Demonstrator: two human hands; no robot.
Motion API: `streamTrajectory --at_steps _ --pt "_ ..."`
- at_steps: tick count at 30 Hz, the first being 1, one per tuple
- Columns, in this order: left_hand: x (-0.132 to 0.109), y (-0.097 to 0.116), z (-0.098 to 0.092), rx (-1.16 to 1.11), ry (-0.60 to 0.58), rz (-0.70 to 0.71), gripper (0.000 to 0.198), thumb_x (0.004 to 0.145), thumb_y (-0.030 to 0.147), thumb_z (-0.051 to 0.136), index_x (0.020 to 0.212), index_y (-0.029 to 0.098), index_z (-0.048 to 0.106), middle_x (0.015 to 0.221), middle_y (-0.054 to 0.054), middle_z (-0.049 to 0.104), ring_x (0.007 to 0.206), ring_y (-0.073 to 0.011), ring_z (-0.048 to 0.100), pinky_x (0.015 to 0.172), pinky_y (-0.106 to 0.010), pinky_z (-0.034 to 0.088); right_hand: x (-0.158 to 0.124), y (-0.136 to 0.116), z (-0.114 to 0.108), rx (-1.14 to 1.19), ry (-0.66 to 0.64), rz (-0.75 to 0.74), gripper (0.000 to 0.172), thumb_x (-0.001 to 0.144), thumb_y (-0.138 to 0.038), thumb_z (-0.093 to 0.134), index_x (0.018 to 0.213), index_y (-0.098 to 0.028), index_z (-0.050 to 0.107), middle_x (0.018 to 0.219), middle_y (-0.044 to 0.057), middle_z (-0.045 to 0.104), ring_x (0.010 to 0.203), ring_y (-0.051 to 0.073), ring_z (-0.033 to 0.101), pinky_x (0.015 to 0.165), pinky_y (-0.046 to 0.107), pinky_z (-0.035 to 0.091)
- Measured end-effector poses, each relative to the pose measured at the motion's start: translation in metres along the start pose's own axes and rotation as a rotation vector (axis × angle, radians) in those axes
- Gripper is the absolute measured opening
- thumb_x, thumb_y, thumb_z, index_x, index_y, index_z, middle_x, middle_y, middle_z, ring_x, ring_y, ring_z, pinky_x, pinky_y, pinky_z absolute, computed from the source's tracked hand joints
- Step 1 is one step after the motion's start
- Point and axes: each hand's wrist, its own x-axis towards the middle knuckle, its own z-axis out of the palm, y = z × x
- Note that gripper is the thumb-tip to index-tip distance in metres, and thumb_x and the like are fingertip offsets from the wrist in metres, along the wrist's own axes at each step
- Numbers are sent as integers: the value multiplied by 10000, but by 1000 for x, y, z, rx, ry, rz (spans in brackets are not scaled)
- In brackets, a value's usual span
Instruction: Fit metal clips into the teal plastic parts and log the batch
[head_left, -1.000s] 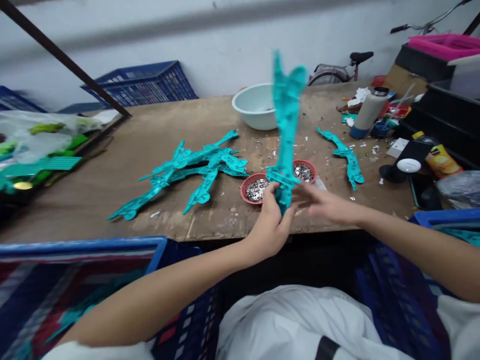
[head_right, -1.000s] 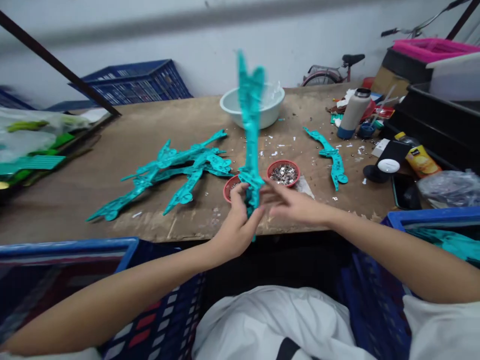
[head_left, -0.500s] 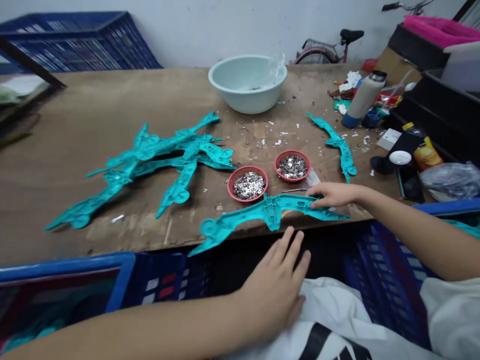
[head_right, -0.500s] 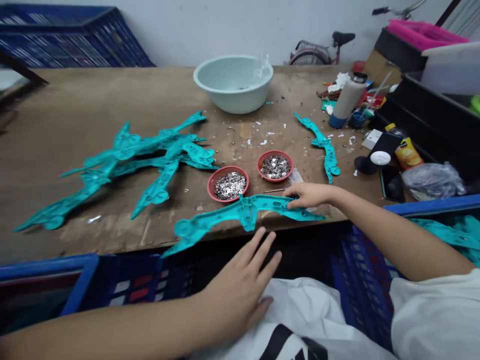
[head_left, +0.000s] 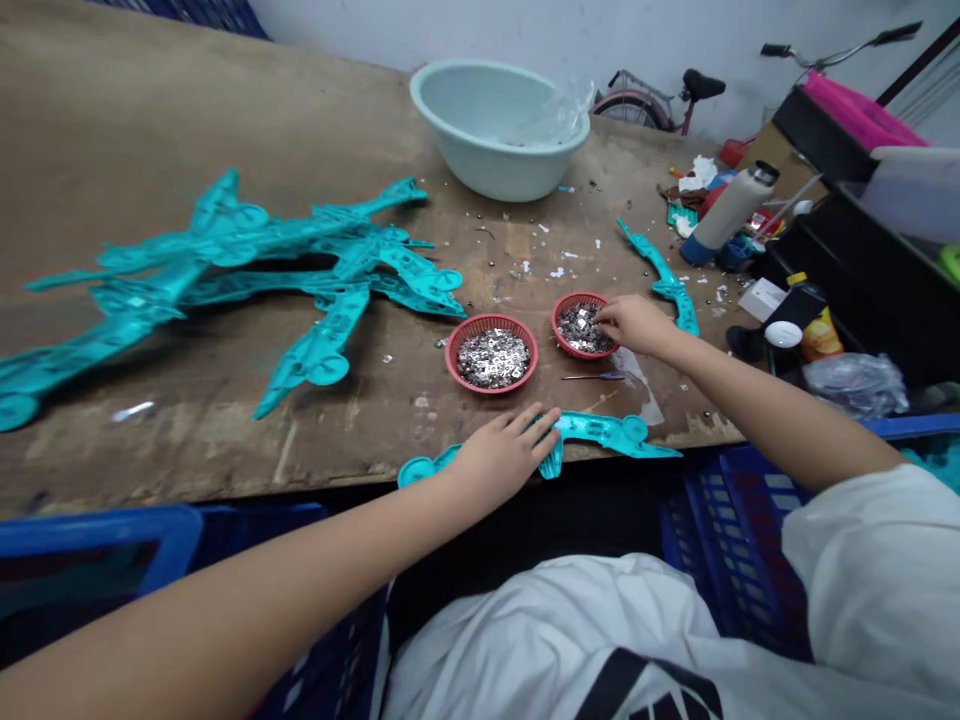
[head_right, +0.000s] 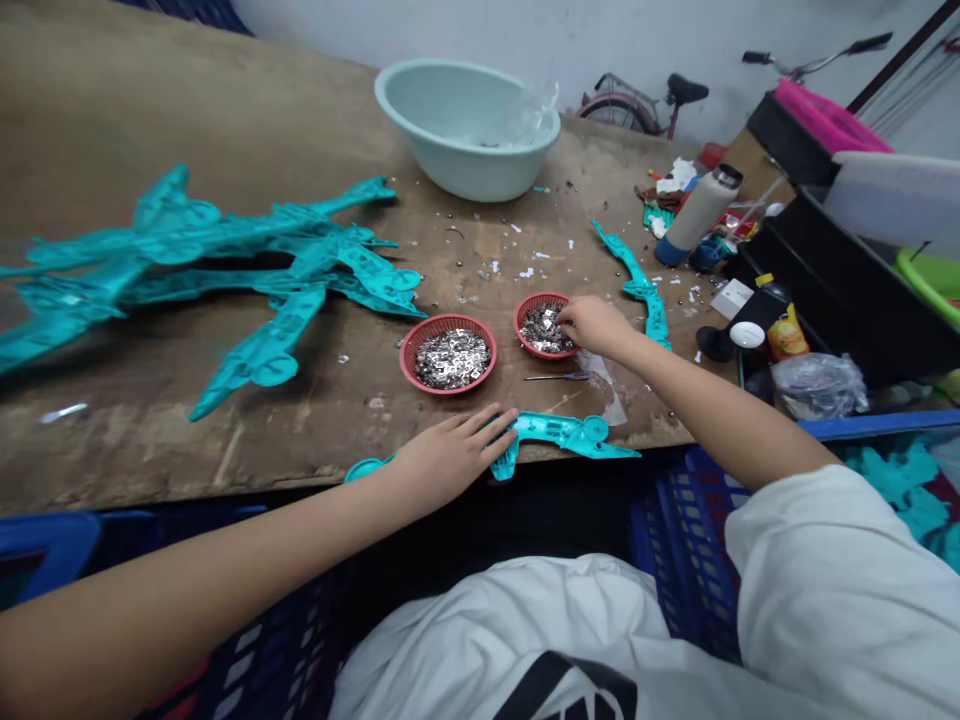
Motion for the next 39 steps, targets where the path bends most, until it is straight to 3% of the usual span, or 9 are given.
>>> streamTrajectory --at_steps 6,11,14,17,20,26,31,36,39 --pt "0 -8 -1 6 44 11 589 1054 115 594 1638 191 595 1764 -167 474 1636 -347 480 1195 -458 574 23 6 19 -68 -87 34 331 1065 -243 617 1295 -152 837 1367 156 800 1262 311 726 1022 367 529" --pt "9 -19 -28 -102 310 142 573 1003 467 808 1438 114 689 1515 -218 699 1415 -365 661 1220 -464 520 19 1 15 -81 -28 88 313 1065 -205 572 1239 -133 822 1325 190 795 1249 345 717 1020 408 537" --pt "15 -38 -38 -138 416 -129 562 1078 498 677 1443 71 692 1526 -272 667 1459 -423 607 1269 -562 446 12 3 8 -39 102 137 336 1064 -213 531 1238 -114 802 1265 221 803 1180 365 734 1017 448 555" --pt "16 -58 -33 -156 261 -418 582 1101 550 590 1351 53 764 1492 -297 686 1463 -482 592 1254 -631 420 6 10 3 22 235 128 309 1031 -237 560 1194 -143 804 1166 189 830 1080 354 748 995 455 565" --pt "17 -70 -25 -187 143 -463 586 1120 553 493 1221 83 826 1356 -261 761 1345 -455 675 1190 -603 472 3 15 -2 80 270 139 281 961 -204 612 1144 -136 814 1117 178 832 1021 331 749 976 435 569" --pt "21 -78 -33 -201 146 -474 481 1084 267 394 1119 78 835 1230 -245 787 1180 -388 747 994 -484 593 -25 -4 -7 435 213 181 220 906 -207 669 1066 -142 807 971 118 823 878 264 760 868 385 601" --pt "17 -86 -38 -253 207 -534 415 982 128 484 1188 148 844 1298 -184 804 1183 -365 756 977 -447 597 -76 -43 10 889 -46 183 134 887 -241 733 1000 -173 756 798 39 779 728 200 757 721 315 613" --pt "15 -89 -35 -304 262 -625 442 1008 155 522 1359 193 789 1248 -153 825 1145 -364 764 1017 -496 603 -96 -57 24 814 -186 246 79 888 -160 745 934 -149 809 709 29 764 632 163 715 640 276 574" --pt "15 -90 -33 -308 235 -643 402 1010 175 531 1273 184 835 1199 -165 831 1158 -393 761 1053 -546 595 -96 -58 26 770 -245 225 136 894 -119 732 944 -160 852 716 13 781 615 141 703 607 243 542"
